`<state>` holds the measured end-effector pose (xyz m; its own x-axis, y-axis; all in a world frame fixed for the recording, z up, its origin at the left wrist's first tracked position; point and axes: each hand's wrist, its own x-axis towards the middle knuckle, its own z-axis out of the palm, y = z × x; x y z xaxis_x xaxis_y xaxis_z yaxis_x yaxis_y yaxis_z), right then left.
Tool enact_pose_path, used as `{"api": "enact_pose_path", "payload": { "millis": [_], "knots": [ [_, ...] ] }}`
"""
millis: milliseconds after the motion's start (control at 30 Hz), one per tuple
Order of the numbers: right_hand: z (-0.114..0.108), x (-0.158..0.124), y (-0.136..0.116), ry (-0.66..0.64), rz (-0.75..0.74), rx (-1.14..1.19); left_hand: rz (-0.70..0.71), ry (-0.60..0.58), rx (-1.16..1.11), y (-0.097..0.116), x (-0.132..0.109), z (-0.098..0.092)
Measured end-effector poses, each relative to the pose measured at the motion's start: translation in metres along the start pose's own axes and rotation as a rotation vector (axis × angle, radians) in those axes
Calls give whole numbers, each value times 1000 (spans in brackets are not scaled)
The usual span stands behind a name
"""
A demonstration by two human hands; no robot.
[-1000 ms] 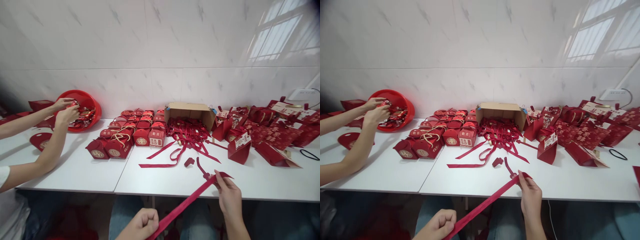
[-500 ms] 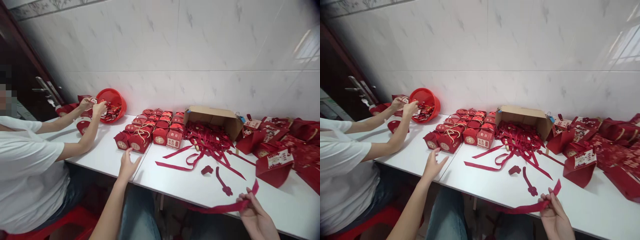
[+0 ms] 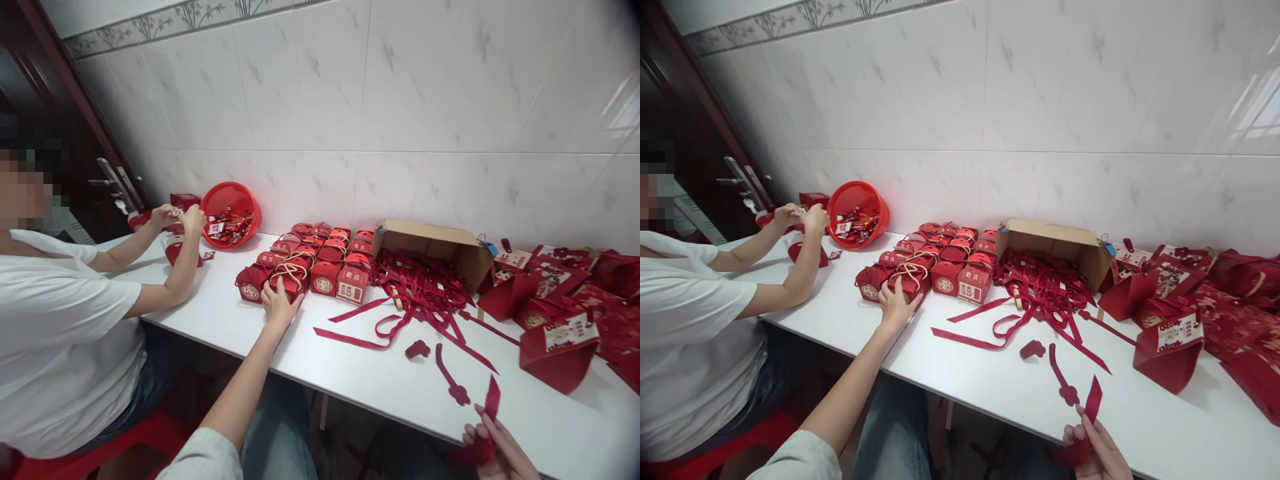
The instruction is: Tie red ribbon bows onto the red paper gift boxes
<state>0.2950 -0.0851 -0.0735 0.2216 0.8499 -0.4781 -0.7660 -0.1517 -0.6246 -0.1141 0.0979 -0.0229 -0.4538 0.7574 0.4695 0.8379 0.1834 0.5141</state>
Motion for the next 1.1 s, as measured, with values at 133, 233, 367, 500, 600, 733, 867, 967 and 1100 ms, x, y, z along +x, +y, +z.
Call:
{"api": "enact_pose_path", "payload": {
  "millis": [133,233,367,500,600,733,867,967,1100],
  "knots": [
    [12,-5,4,-27,-27,26,46,0,-81,-4,-5,-10],
    [16,-6,6,-50,-20,51,99,40,-320,-1,-13,-29],
    [17,-6,7,-51,-23,64,-192,-63,-1027,12,-32,-48],
    [22,-11,10,-61,-72,14,-237,-279,-1193,24,-60,-49],
    [25,-15,11,-85,-86,-63,34,-373,-1015,34,-83,-52],
    [34,-19,8,-209,-131,-221,487,-538,-705,52,-108,-59],
    [51,-19,1,-295,-211,-416,673,-827,-570,65,-117,-55],
    [65,-19,-4,-347,-254,-555,685,-988,-459,66,-113,-53],
    [84,-17,-10,-384,-327,-615,706,-1023,-491,73,-105,-62]
  ]
}}
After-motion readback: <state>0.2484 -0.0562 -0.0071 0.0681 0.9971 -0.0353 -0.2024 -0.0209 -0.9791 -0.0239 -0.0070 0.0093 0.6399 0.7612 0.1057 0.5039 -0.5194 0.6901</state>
